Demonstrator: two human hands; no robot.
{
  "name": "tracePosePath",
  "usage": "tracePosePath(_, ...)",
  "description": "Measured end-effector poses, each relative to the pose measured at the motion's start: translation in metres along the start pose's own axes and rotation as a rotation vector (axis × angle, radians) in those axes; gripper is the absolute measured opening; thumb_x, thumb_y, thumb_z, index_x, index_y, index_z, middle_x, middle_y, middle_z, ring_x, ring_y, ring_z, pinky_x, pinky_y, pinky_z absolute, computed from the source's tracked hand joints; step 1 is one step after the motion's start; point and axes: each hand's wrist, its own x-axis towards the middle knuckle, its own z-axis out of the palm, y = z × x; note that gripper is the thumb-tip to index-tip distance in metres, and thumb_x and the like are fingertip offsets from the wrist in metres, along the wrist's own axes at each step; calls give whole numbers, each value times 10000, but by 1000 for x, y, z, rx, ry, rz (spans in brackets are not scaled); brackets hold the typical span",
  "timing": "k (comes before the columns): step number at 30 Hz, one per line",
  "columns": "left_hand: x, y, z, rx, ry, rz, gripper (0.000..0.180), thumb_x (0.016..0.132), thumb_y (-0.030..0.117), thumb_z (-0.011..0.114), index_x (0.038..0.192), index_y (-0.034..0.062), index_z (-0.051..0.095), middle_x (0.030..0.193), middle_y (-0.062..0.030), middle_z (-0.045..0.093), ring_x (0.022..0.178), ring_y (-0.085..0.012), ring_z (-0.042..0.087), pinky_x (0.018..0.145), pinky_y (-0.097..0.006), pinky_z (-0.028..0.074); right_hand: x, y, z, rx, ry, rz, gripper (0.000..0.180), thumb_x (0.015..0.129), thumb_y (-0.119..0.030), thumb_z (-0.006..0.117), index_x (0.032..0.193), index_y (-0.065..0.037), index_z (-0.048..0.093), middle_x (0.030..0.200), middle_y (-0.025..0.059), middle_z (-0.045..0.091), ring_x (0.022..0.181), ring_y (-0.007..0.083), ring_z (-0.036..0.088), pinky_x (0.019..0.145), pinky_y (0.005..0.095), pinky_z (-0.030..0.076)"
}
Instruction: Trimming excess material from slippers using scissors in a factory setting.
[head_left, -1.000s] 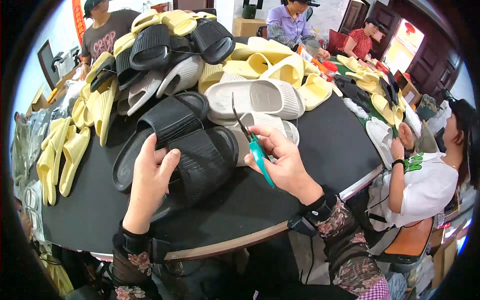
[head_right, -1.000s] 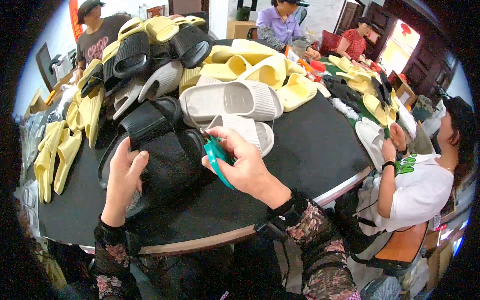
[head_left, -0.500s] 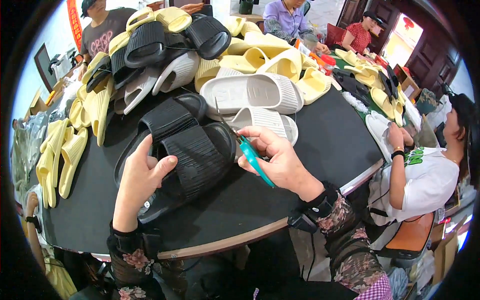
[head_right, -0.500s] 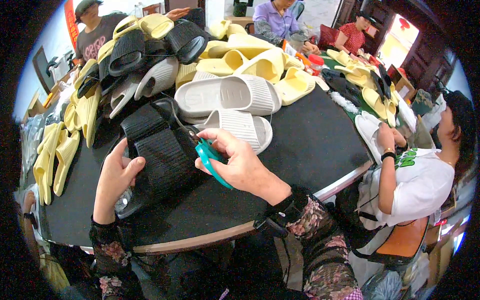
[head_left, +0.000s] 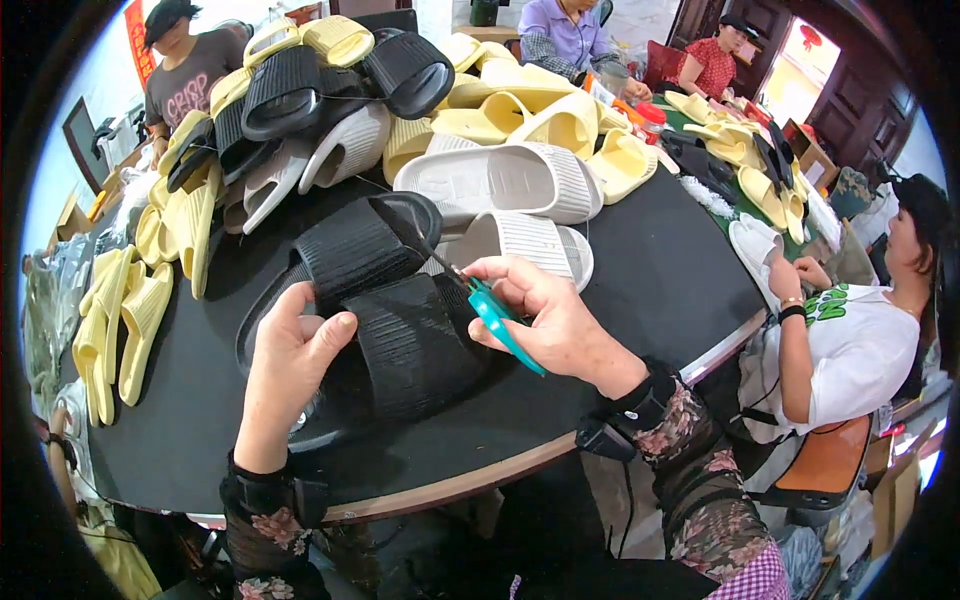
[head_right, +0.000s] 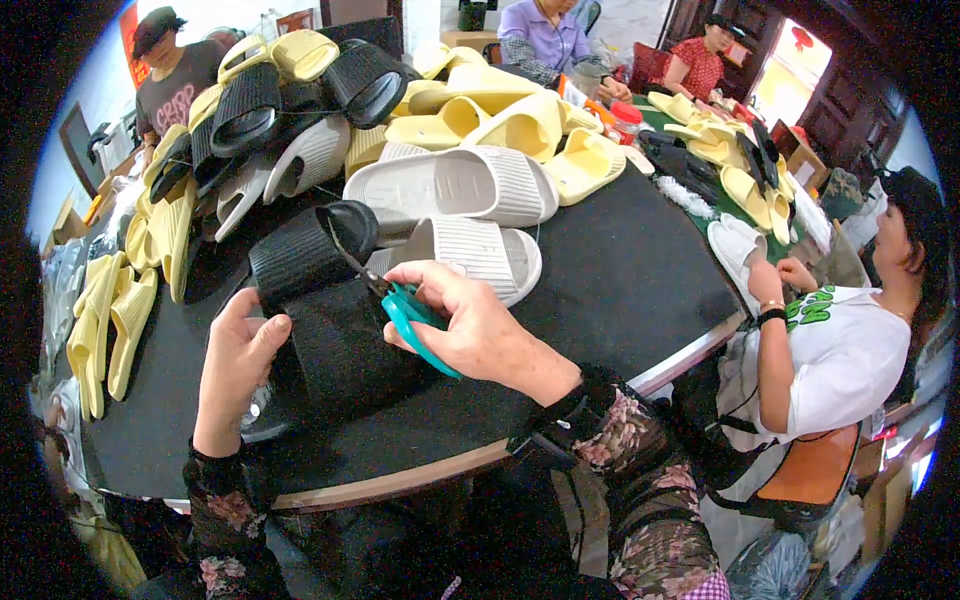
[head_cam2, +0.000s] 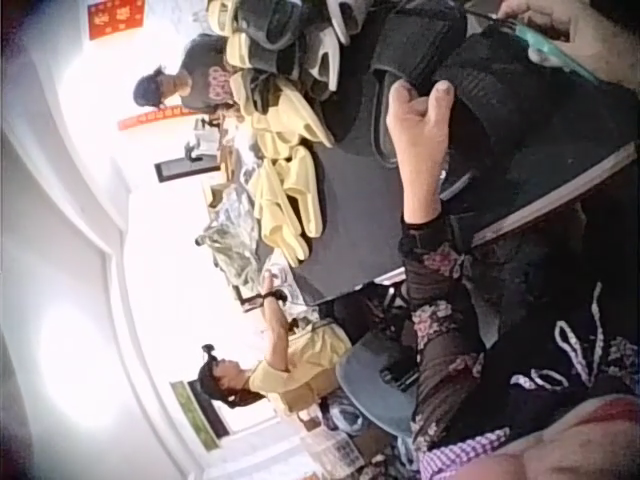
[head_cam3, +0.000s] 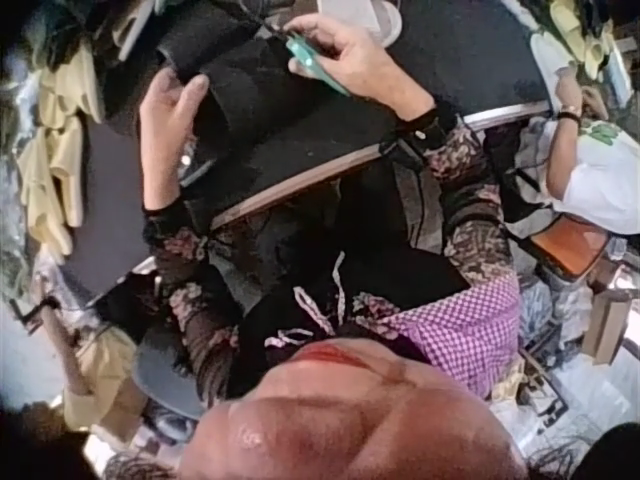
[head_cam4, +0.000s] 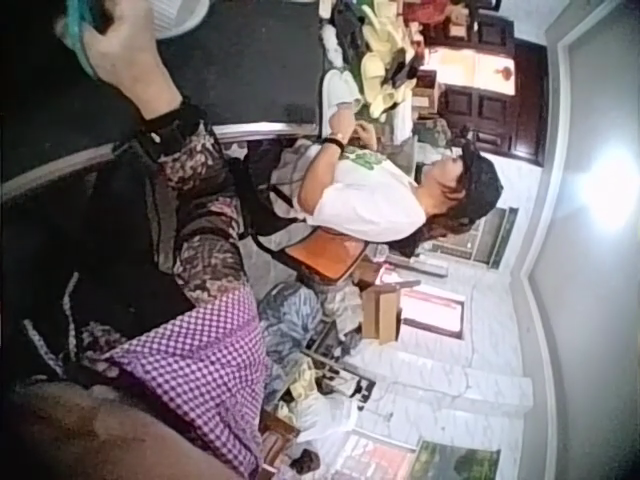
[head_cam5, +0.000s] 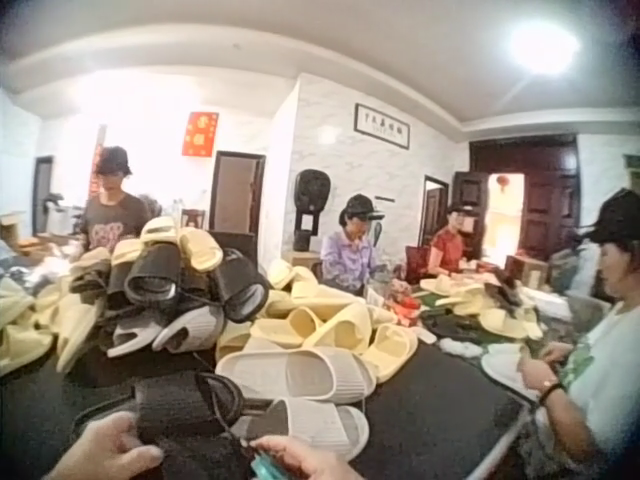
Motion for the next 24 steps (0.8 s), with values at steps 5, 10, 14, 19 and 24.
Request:
tracePosePath(5, -2, 1, 2, -8, -27, 80, 409, 834, 245, 682, 1000, -59, 465, 541, 58, 412, 522, 1, 338, 450, -186, 246, 0, -4, 2, 24, -12, -7, 404, 802, -81, 678, 1156, -16, 493, 781, -11, 584, 725, 28, 523, 635, 202, 432)
tracePosePath(10, -1, -10, 4, -68, -47, 110, 537, 816, 277, 700, 1096, -94, 429, 538, 40, 431, 518, -8, 355, 451, -180, 259, -1, -5, 0, 5, -26, 11, 402, 804, -76, 674, 1157, -18, 490, 784, -9, 586, 731, 31, 527, 643, 202, 433)
tracePosePath(14, -4, -6, 5, 14, -58, 98, 707, 804, 311, 710, 1210, -142, 352, 536, 17, 445, 520, -16, 379, 458, -176, 279, 0, -3, 0, 34, -26, -11, 401, 806, -72, 672, 1158, -18, 487, 783, -7, 588, 727, 31, 529, 642, 203, 434)
tracePosePath(19, -3, -12, 11, -99, -60, 106, 728, 804, 318, 709, 1225, -146, 339, 542, 10, 460, 518, -17, 385, 459, -175, 281, -1, -2, -2, 62, -21, 20, 427, 807, -59, 672, 1188, -30, 481, 801, -22, 551, 730, 26, 510, 646, 191, 415)
tracePosePath(24, -5, 1, 8, -88, -72, 77, 655, 809, 281, 706, 1205, -120, 372, 552, 15, 486, 507, -19, 404, 439, -171, 286, -2, -5, -3, 98, -5, 47, 446, 820, -45, 654, 1225, -48, 467, 811, -13, 546, 690, 29, 505, 605, 180, 412)
